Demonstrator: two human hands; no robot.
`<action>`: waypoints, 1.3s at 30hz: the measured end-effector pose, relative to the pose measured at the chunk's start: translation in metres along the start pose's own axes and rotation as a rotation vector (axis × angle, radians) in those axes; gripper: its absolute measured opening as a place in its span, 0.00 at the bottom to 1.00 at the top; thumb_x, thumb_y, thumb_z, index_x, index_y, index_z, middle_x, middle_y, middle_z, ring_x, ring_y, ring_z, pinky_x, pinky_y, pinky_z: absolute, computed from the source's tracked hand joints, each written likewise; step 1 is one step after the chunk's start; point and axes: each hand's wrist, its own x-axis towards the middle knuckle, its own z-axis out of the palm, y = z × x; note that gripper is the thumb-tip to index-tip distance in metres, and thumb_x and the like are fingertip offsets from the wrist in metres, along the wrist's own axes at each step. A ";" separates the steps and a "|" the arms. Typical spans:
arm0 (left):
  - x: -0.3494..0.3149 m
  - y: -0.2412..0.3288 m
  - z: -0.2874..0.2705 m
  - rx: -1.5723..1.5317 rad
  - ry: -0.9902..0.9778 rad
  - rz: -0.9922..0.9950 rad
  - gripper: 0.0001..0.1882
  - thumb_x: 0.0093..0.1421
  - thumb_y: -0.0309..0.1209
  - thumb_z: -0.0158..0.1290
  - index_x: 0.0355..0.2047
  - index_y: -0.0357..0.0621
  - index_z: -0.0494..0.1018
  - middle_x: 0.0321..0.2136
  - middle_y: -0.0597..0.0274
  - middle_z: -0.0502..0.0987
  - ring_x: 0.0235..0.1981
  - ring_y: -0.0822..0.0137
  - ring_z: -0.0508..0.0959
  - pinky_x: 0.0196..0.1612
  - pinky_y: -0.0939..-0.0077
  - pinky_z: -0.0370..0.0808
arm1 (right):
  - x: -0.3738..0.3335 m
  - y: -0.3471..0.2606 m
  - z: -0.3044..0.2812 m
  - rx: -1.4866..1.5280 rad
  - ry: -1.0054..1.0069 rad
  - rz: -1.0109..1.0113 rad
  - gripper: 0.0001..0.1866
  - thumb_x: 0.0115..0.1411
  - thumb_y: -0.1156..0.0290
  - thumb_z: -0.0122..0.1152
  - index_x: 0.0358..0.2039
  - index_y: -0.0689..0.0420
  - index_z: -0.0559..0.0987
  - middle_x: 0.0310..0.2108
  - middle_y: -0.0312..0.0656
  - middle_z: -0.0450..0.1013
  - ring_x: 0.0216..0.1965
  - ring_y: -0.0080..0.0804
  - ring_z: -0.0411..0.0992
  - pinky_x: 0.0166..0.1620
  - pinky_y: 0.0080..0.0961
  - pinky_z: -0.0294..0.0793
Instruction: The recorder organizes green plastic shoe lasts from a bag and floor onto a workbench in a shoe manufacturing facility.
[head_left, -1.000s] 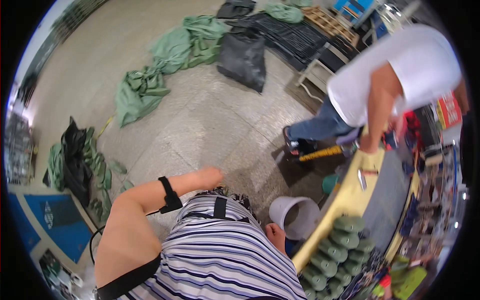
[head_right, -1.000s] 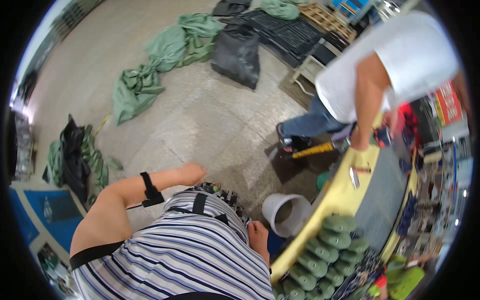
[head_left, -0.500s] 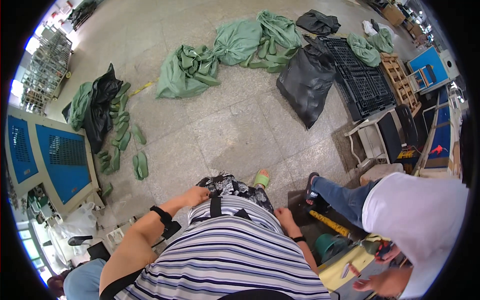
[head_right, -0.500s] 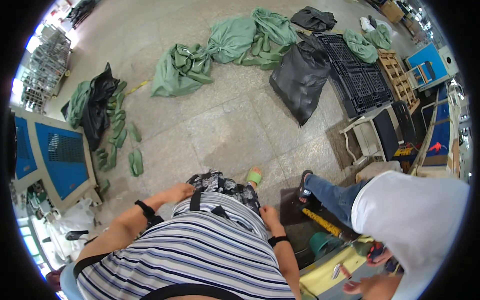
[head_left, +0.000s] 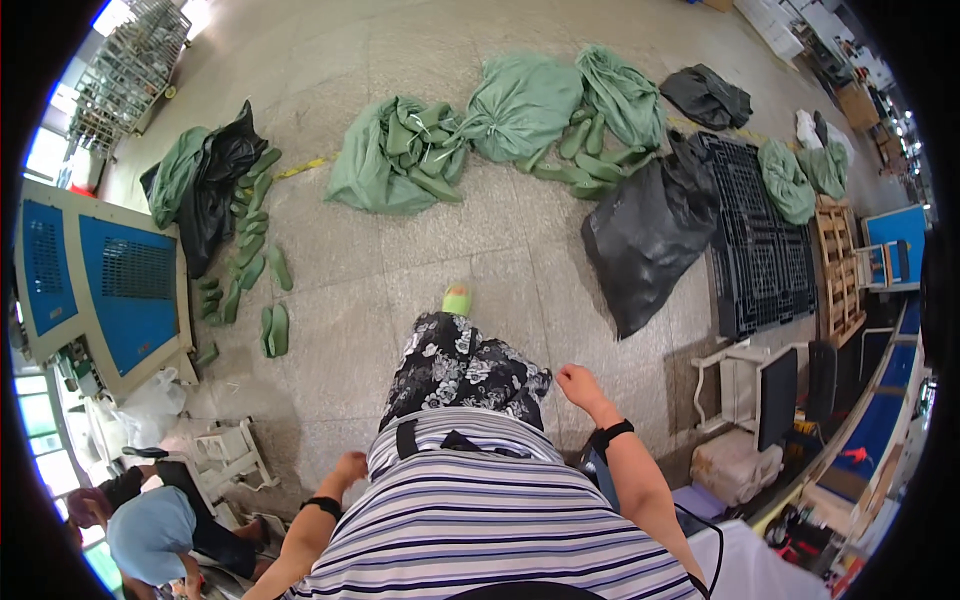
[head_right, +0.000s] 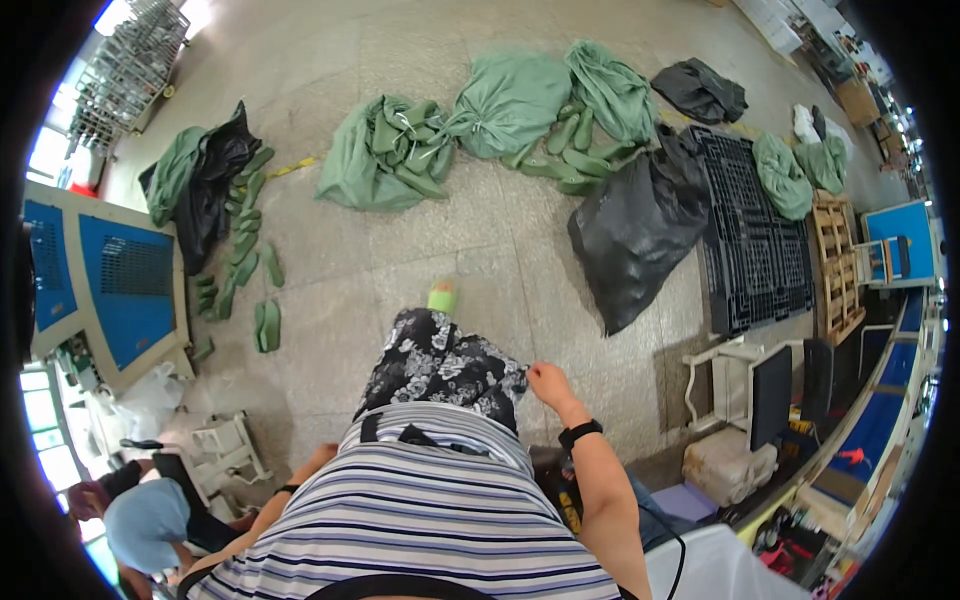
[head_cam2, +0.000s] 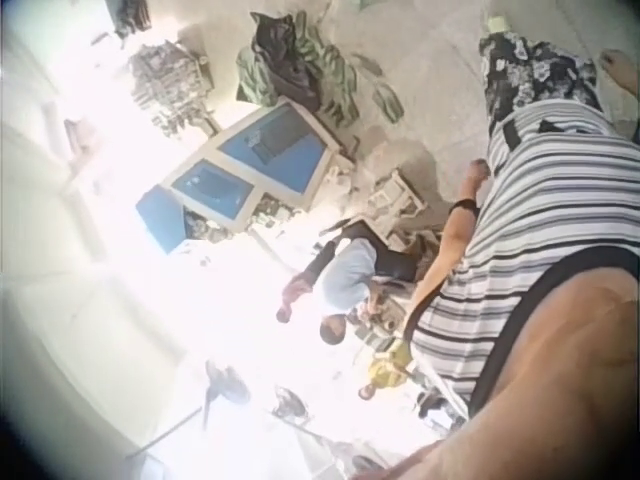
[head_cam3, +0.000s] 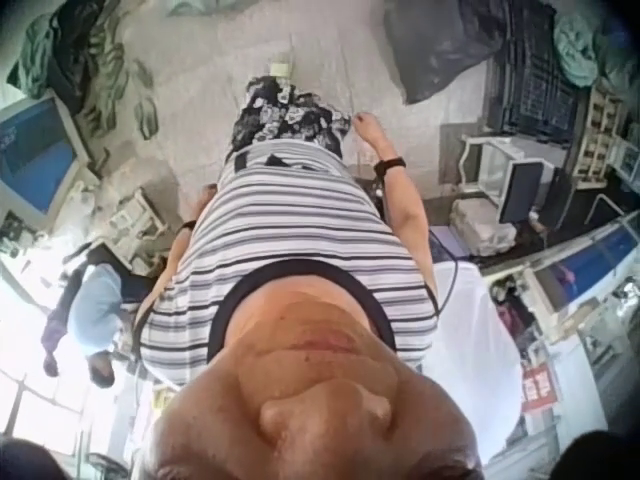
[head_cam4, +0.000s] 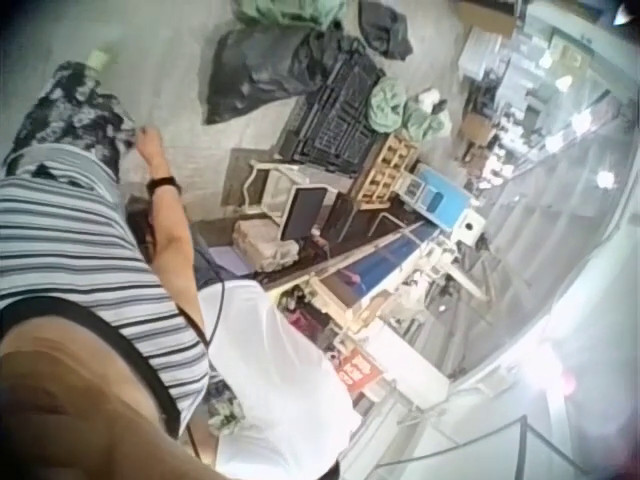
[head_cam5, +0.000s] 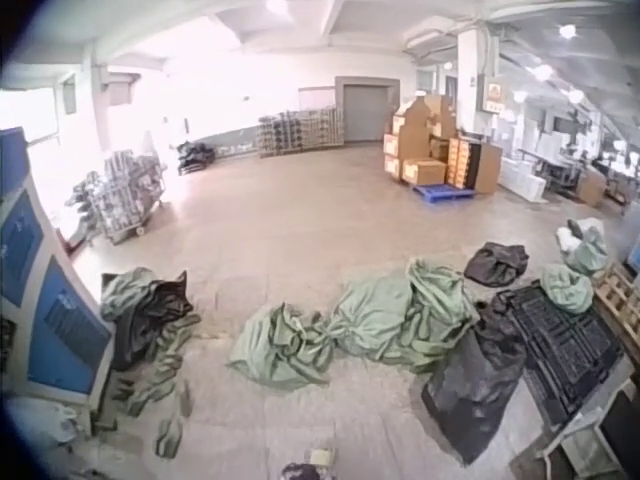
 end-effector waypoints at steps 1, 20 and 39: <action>0.000 0.029 -0.004 -0.055 -0.059 -0.241 0.15 0.49 0.32 0.53 0.37 0.39 0.76 0.23 0.52 0.78 0.23 0.66 0.77 0.29 0.71 0.74 | 0.027 -0.005 -0.002 -0.025 -0.005 -0.005 0.13 0.53 0.64 0.53 0.28 0.62 0.77 0.29 0.54 0.73 0.34 0.51 0.72 0.37 0.38 0.70; 0.410 0.486 -0.337 0.111 0.276 0.408 0.17 0.49 0.37 0.50 0.36 0.39 0.74 0.33 0.45 0.76 0.38 0.47 0.75 0.42 0.62 0.72 | 0.343 -0.063 -0.217 0.322 -0.440 0.489 0.09 0.57 0.68 0.52 0.29 0.62 0.75 0.24 0.37 0.73 0.24 0.22 0.69 0.27 0.20 0.69; 0.862 0.551 -0.346 0.029 0.725 -0.121 0.19 0.45 0.32 0.55 0.34 0.29 0.70 0.33 0.42 0.74 0.35 0.47 0.75 0.39 0.59 0.71 | 0.645 -0.055 -0.124 -0.251 -0.525 -0.108 0.16 0.46 0.66 0.60 0.35 0.59 0.73 0.37 0.45 0.69 0.43 0.44 0.66 0.48 0.39 0.62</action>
